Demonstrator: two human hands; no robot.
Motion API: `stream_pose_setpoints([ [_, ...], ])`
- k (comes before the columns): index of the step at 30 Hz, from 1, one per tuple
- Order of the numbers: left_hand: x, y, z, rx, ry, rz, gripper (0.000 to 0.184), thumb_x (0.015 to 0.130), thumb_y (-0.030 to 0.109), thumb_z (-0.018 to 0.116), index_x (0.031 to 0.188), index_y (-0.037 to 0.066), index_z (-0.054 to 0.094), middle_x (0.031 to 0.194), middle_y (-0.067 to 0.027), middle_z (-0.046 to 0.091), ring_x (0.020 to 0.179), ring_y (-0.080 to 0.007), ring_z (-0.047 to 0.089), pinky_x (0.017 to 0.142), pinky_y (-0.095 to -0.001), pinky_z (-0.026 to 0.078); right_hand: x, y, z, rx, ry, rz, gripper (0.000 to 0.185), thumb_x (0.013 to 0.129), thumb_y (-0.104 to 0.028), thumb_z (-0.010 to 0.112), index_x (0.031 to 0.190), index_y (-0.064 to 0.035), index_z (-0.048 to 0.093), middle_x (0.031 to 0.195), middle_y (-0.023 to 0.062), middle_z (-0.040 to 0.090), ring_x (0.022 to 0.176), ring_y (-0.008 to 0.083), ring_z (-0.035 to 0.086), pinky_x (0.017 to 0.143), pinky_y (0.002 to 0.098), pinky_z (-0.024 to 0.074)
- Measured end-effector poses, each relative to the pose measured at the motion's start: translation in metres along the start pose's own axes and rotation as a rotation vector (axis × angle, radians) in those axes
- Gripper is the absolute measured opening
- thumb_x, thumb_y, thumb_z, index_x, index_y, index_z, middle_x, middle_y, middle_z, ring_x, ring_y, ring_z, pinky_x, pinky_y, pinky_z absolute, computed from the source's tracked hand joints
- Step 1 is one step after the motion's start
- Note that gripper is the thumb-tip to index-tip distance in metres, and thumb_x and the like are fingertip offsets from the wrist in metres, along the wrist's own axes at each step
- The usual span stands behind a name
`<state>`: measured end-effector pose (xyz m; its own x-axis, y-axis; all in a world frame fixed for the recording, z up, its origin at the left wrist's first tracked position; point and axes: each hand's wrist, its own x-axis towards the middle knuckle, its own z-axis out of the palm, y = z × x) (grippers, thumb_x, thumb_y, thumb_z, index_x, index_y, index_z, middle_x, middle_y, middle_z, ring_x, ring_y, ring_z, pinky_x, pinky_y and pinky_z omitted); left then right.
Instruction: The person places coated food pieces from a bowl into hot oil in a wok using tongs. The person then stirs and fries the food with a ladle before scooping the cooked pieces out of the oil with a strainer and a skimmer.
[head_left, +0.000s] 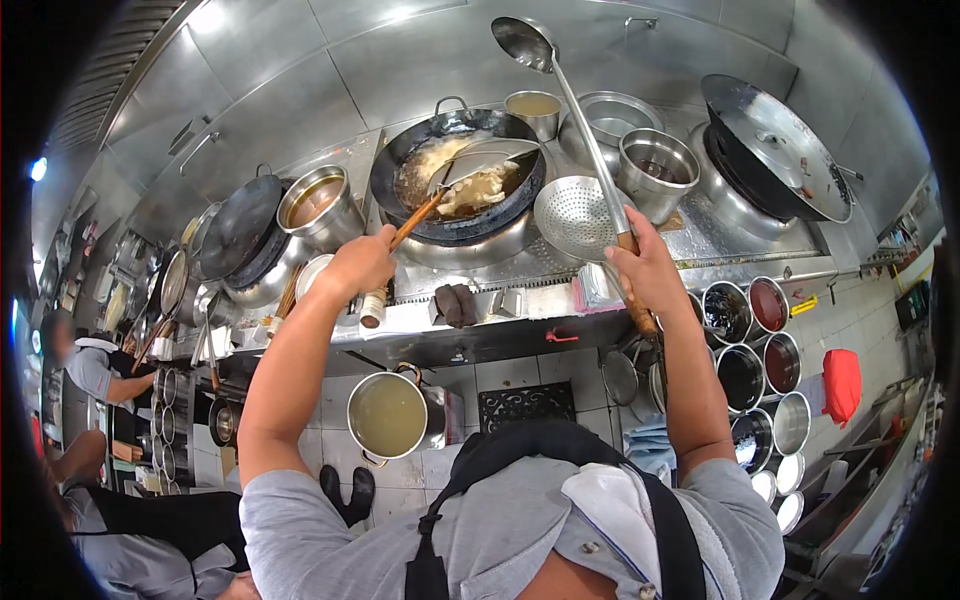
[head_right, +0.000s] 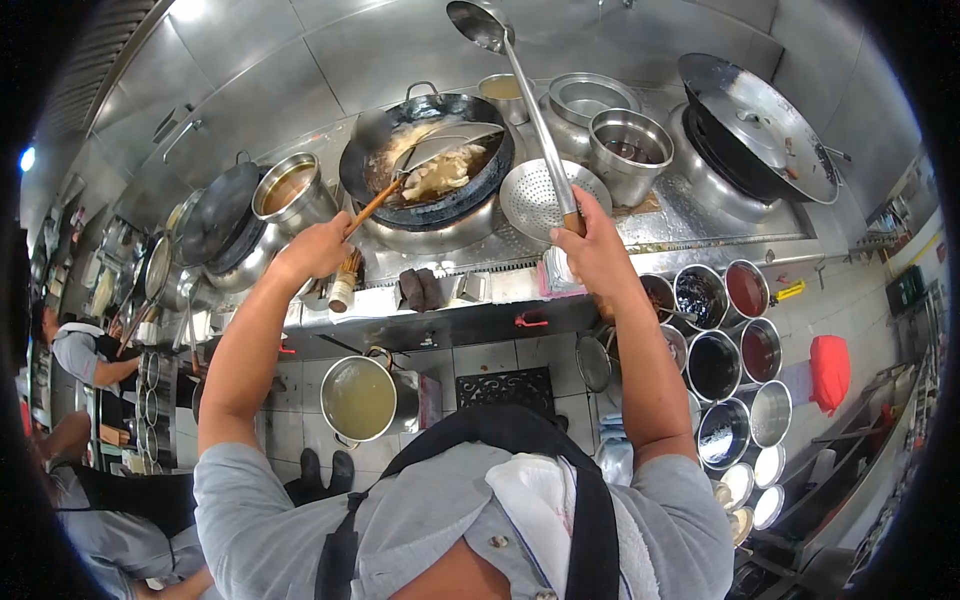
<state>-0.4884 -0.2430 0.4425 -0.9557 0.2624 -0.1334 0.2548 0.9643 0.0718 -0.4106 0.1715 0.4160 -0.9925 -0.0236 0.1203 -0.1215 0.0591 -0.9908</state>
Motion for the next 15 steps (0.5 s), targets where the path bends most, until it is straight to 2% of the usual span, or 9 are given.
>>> stream_pose_setpoints([
  [4, -0.017, -0.018, 0.004, 0.015, -0.034, -0.029, 0.042, 0.093, 0.029, 0.057, 0.127, 0.006, 0.045, 0.095, -0.0269, 0.067, 0.092, -0.0458, 0.064, 0.081, -0.0536, 0.048, 0.012, -0.017, 0.002, -0.117, -0.04, 0.02, 0.064, 0.087, -0.002, 0.062, 0.147, -0.0041, 0.038, 0.076, -0.0012, 0.05, 0.045, 0.0069, 0.041, 0.04, 0.0256, 0.0332],
  [9, -0.046, -0.039, 0.02, -0.009, -0.008, -0.075, 0.061, 0.098, 0.04, 0.052, 0.148, 0.009, 0.039, 0.096, -0.0274, 0.068, 0.093, -0.0444, 0.065, 0.081, -0.0509, 0.049, 0.041, -0.01, 0.009, -0.218, -0.227, 0.167, 0.066, 0.088, -0.007, 0.062, 0.148, -0.0088, 0.035, 0.068, -0.0022, 0.043, 0.045, 0.0075, 0.04, 0.039, 0.0267, 0.032],
  [11, -0.05, -0.046, 0.031, -0.031, 0.0, -0.104, 0.062, 0.099, 0.043, 0.05, 0.149, 0.009, 0.039, 0.098, -0.0281, 0.067, 0.094, -0.044, 0.065, 0.083, -0.0498, 0.048, 0.062, 0.007, 0.017, -0.274, -0.336, 0.197, 0.067, 0.088, -0.009, 0.063, 0.149, -0.0117, 0.033, 0.065, -0.0016, 0.042, 0.045, 0.0082, 0.04, 0.038, 0.0274, 0.0313],
  [15, -0.053, -0.048, 0.04, -0.12, 0.034, -0.169, 0.062, 0.1, 0.047, 0.045, 0.149, 0.009, 0.04, 0.103, -0.0295, 0.067, 0.098, -0.0436, 0.064, 0.087, -0.0483, 0.048, 0.101, 0.031, 0.048, -0.376, -0.453, 0.305, 0.07, 0.086, -0.012, 0.065, 0.148, -0.0108, 0.033, 0.067, 0.0004, 0.046, 0.047, 0.0101, 0.043, 0.038, 0.0295, 0.0327],
])
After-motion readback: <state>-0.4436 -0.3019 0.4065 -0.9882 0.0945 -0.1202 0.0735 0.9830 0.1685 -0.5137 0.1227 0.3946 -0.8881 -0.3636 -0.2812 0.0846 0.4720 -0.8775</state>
